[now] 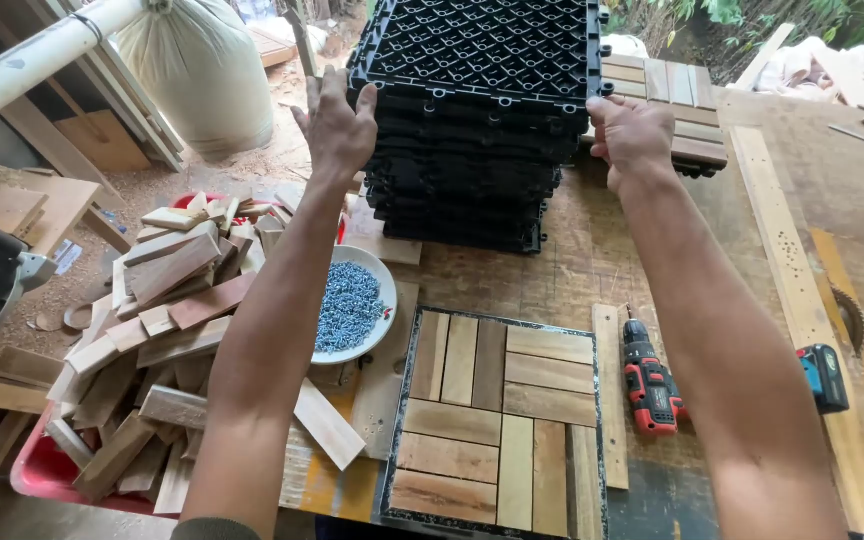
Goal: Fastening a plastic grid backing to a decorative wooden tile assembly using a power drill and screws.
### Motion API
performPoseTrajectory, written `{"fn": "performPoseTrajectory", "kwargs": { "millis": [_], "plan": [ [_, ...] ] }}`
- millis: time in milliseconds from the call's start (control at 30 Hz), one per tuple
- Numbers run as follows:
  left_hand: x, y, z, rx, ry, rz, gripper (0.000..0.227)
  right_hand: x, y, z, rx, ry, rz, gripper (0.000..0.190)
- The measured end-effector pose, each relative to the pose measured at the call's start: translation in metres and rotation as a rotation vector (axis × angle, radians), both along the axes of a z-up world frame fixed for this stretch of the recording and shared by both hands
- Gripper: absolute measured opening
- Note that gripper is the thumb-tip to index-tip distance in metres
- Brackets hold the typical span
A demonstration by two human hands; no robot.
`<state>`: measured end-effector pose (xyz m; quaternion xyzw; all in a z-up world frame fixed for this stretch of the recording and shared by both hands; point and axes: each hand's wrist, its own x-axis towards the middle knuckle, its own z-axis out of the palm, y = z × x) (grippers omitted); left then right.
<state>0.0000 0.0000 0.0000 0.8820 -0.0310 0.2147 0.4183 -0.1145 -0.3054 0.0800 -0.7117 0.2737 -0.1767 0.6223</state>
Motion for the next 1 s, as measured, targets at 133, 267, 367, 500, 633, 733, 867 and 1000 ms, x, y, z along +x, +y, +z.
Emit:
{"fn": "performPoseTrajectory", "kwargs": {
  "millis": [133,267,367,500,633,733,867,1000],
  "plan": [
    [-0.021,0.006,0.022,-0.144,0.021,-0.084,0.042,-0.001,0.0,0.008,0.295,-0.072,0.041,0.014],
    [-0.027,0.009,0.035,-0.503,-0.029,-0.274,0.031,-0.005,-0.004,0.002,0.33,-0.314,0.166,0.013],
    [-0.057,0.015,0.05,-0.563,-0.106,-0.186,0.042,-0.061,0.004,0.008,0.298,-0.339,0.274,0.013],
    [-0.156,0.035,0.043,-0.936,0.083,-0.465,0.054,-0.159,-0.017,-0.058,0.253,-0.456,0.41,0.051],
    [-0.271,0.044,-0.014,-0.83,0.263,-0.706,0.059,-0.263,-0.05,-0.159,0.167,-0.283,0.533,0.078],
    [-0.331,0.039,-0.083,-0.788,0.592,-0.71,0.071,-0.32,-0.037,-0.208,0.247,-0.094,0.421,0.111],
    [-0.366,0.016,-0.148,-0.555,0.869,-0.447,0.055,-0.349,-0.028,-0.258,-0.182,0.294,0.09,0.036],
    [-0.367,0.007,-0.171,-0.422,0.944,-0.347,0.051,-0.346,-0.036,-0.288,-0.175,0.313,0.079,0.03]
  ]
}}
